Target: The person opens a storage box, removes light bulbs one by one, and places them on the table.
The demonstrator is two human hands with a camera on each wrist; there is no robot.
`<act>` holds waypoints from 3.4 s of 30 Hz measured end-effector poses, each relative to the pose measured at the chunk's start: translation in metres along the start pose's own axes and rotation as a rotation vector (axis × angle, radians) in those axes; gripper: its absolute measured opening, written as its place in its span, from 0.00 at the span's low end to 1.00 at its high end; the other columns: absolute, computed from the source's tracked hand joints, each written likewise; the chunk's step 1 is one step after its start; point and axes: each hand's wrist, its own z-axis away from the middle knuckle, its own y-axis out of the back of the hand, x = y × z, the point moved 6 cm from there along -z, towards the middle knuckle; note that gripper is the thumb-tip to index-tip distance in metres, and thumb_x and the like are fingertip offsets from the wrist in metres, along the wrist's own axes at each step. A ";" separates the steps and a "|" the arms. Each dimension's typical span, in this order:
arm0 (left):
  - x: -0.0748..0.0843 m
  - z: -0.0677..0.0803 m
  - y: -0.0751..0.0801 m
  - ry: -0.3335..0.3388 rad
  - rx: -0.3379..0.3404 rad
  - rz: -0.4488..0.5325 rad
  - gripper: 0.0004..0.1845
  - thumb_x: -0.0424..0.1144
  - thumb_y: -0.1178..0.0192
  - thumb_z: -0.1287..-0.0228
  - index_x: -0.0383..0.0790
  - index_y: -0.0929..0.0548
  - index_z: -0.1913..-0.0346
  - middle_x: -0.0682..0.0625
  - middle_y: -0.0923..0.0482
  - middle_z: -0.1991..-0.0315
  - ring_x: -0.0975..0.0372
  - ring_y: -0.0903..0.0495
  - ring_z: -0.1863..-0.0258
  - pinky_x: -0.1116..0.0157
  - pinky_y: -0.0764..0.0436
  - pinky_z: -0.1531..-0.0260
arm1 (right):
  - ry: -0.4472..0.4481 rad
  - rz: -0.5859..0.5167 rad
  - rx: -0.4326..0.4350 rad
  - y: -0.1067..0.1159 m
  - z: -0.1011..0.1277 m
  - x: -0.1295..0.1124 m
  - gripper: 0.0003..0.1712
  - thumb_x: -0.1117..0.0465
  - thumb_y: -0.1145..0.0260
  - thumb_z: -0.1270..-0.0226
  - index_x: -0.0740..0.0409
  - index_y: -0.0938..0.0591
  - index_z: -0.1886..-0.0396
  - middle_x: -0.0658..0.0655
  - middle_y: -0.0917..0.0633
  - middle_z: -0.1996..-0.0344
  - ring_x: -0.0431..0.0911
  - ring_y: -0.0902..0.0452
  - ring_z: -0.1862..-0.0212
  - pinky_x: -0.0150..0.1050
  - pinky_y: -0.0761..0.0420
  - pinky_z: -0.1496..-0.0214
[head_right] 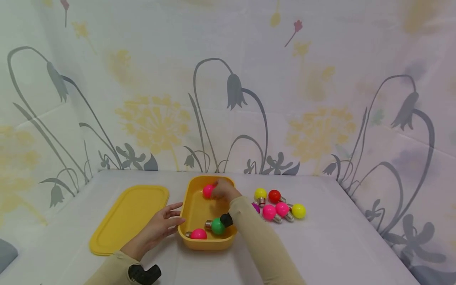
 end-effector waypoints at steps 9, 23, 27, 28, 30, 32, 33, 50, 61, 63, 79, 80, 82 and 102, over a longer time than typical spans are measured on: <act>0.003 0.002 -0.001 -0.001 0.010 -0.019 0.31 0.30 0.37 0.43 0.37 0.33 0.36 0.39 0.30 0.51 0.56 0.24 0.61 0.61 0.20 0.56 | 0.019 0.041 -0.216 -0.025 0.001 -0.003 0.22 0.67 0.33 0.47 0.57 0.22 0.49 0.56 0.22 0.60 0.51 0.26 0.61 0.47 0.22 0.55; 0.001 0.001 -0.001 -0.016 0.003 -0.013 0.33 0.31 0.36 0.44 0.35 0.34 0.35 0.39 0.31 0.51 0.55 0.24 0.58 0.59 0.21 0.56 | 0.089 0.113 -0.524 -0.048 0.021 -0.016 0.17 0.71 0.32 0.48 0.57 0.21 0.57 0.56 0.19 0.65 0.49 0.22 0.62 0.43 0.19 0.58; 0.001 0.001 0.000 -0.011 0.010 -0.015 0.32 0.31 0.36 0.44 0.36 0.34 0.35 0.40 0.30 0.52 0.55 0.24 0.59 0.60 0.20 0.56 | 0.112 0.085 -0.494 -0.045 0.023 -0.019 0.18 0.73 0.32 0.49 0.57 0.21 0.57 0.57 0.20 0.65 0.49 0.22 0.63 0.43 0.18 0.59; 0.001 0.001 0.000 -0.011 0.013 -0.015 0.32 0.31 0.36 0.44 0.36 0.33 0.36 0.40 0.30 0.52 0.56 0.24 0.59 0.60 0.20 0.57 | 0.118 0.072 -0.490 -0.044 0.024 -0.020 0.18 0.73 0.32 0.49 0.58 0.21 0.56 0.57 0.20 0.65 0.49 0.22 0.63 0.43 0.18 0.59; 0.001 0.002 -0.001 -0.010 0.017 -0.014 0.32 0.31 0.35 0.44 0.36 0.33 0.36 0.40 0.30 0.52 0.56 0.24 0.60 0.60 0.20 0.57 | 0.134 0.044 -0.483 -0.041 0.026 -0.022 0.18 0.73 0.33 0.48 0.60 0.22 0.55 0.58 0.20 0.65 0.48 0.22 0.64 0.43 0.18 0.60; 0.001 0.002 -0.001 -0.008 0.015 -0.011 0.32 0.31 0.36 0.44 0.36 0.33 0.36 0.40 0.31 0.52 0.56 0.24 0.61 0.61 0.20 0.58 | 0.152 0.022 -0.473 -0.038 0.029 -0.024 0.18 0.73 0.33 0.47 0.62 0.23 0.54 0.58 0.21 0.66 0.48 0.22 0.65 0.43 0.18 0.60; 0.001 0.002 -0.001 -0.007 0.012 -0.010 0.32 0.31 0.36 0.44 0.36 0.33 0.36 0.39 0.31 0.52 0.56 0.25 0.61 0.62 0.20 0.58 | 0.161 0.010 -0.464 -0.036 0.031 -0.025 0.18 0.73 0.33 0.46 0.62 0.23 0.54 0.59 0.21 0.66 0.49 0.21 0.65 0.43 0.18 0.60; 0.003 0.004 -0.001 -0.006 0.012 -0.001 0.30 0.28 0.38 0.43 0.34 0.34 0.36 0.38 0.31 0.52 0.56 0.26 0.61 0.62 0.20 0.58 | 0.262 -0.149 -0.188 0.001 0.067 -0.028 0.26 0.63 0.29 0.47 0.63 0.25 0.48 0.59 0.22 0.65 0.53 0.20 0.65 0.47 0.20 0.56; 0.002 0.005 -0.001 -0.015 0.018 0.005 0.30 0.28 0.38 0.43 0.34 0.33 0.36 0.38 0.31 0.52 0.57 0.26 0.62 0.61 0.21 0.57 | 0.296 -0.206 -0.043 0.020 0.093 -0.012 0.27 0.64 0.30 0.47 0.63 0.26 0.46 0.58 0.22 0.66 0.48 0.21 0.68 0.47 0.19 0.57; 0.002 0.005 -0.001 -0.017 0.020 0.005 0.30 0.28 0.38 0.43 0.34 0.33 0.36 0.38 0.31 0.52 0.56 0.26 0.62 0.60 0.21 0.57 | 0.299 -0.205 -0.023 0.023 0.096 -0.008 0.27 0.64 0.29 0.48 0.63 0.27 0.47 0.58 0.22 0.66 0.47 0.22 0.68 0.47 0.19 0.58; -0.003 0.002 0.001 -0.014 0.029 -0.004 0.31 0.29 0.38 0.42 0.35 0.34 0.35 0.38 0.31 0.51 0.56 0.26 0.62 0.59 0.21 0.56 | 0.220 -0.202 0.129 0.044 0.118 0.038 0.27 0.61 0.26 0.50 0.60 0.25 0.49 0.55 0.21 0.67 0.47 0.24 0.66 0.44 0.18 0.61; -0.003 0.002 0.000 -0.012 0.029 -0.005 0.31 0.29 0.38 0.42 0.35 0.34 0.35 0.38 0.31 0.51 0.56 0.26 0.61 0.59 0.21 0.56 | 0.223 -0.199 0.135 0.046 0.120 0.041 0.27 0.61 0.27 0.50 0.60 0.25 0.49 0.55 0.21 0.67 0.47 0.24 0.66 0.45 0.18 0.61; -0.003 0.002 0.000 -0.013 0.025 -0.005 0.30 0.29 0.38 0.42 0.35 0.34 0.35 0.37 0.32 0.50 0.56 0.26 0.61 0.60 0.21 0.57 | 0.237 -0.196 0.146 0.050 0.125 0.045 0.27 0.61 0.27 0.49 0.61 0.25 0.49 0.55 0.20 0.67 0.47 0.24 0.66 0.45 0.18 0.62; 0.000 0.004 -0.001 -0.028 0.010 -0.017 0.29 0.29 0.39 0.40 0.35 0.34 0.35 0.37 0.32 0.50 0.56 0.26 0.61 0.60 0.21 0.56 | 0.149 -0.119 0.273 0.073 0.134 0.103 0.29 0.64 0.26 0.52 0.64 0.24 0.48 0.55 0.19 0.69 0.47 0.24 0.66 0.39 0.18 0.65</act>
